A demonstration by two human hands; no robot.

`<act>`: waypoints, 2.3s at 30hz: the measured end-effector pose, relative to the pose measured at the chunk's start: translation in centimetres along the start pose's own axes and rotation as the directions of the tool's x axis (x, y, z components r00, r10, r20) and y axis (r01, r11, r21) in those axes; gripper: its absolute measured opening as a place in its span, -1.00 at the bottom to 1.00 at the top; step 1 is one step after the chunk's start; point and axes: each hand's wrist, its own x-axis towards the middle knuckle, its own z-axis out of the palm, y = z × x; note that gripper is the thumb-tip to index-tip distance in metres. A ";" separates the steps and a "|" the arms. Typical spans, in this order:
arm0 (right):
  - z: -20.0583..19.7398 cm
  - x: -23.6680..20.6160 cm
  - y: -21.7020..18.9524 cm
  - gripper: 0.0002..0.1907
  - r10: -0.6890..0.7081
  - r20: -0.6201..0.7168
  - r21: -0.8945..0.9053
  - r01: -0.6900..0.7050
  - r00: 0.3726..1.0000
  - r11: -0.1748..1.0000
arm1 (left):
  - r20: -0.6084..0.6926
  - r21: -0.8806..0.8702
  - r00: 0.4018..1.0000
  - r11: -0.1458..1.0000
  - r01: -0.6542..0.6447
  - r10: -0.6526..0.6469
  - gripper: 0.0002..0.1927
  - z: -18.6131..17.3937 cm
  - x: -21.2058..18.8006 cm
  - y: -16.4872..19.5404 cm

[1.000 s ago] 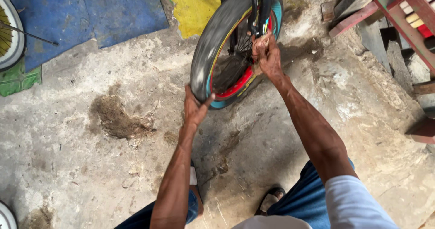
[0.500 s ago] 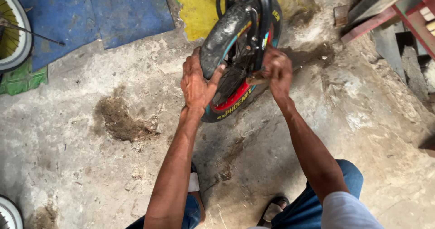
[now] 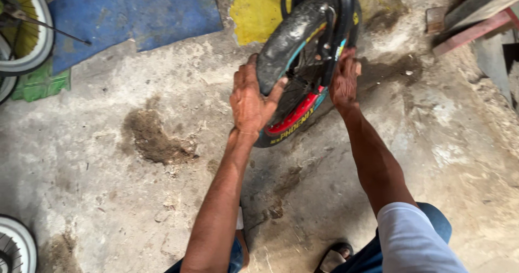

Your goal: The person sits on the floor and wipes the front bicycle wheel with a cloth, rotating the wheel to clean the tire, rim, and spokes. The person continues wiping different sections of the wheel until the end of the clip.

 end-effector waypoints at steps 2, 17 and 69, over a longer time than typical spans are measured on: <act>1.0 -1.0 -1.0 -0.52 0.055 0.002 -0.039 -0.055 0.998 0.998 | 0.015 -0.002 0.999 0.999 0.033 -0.033 -0.17 -0.1 0.0 0.1; 1.3 -7.9 -10.5 -0.79 0.245 0.121 0.497 -0.272 0.962 0.824 | 0.003 0.028 1.000 1.000 0.008 -0.008 -0.14 0.3 -0.3 -0.2; -10.7 -8.5 -2.2 -0.64 0.395 0.783 0.529 -0.848 0.480 -0.018 | -0.025 0.110 0.999 0.994 -0.020 0.023 -0.22 0.8 -1.9 0.9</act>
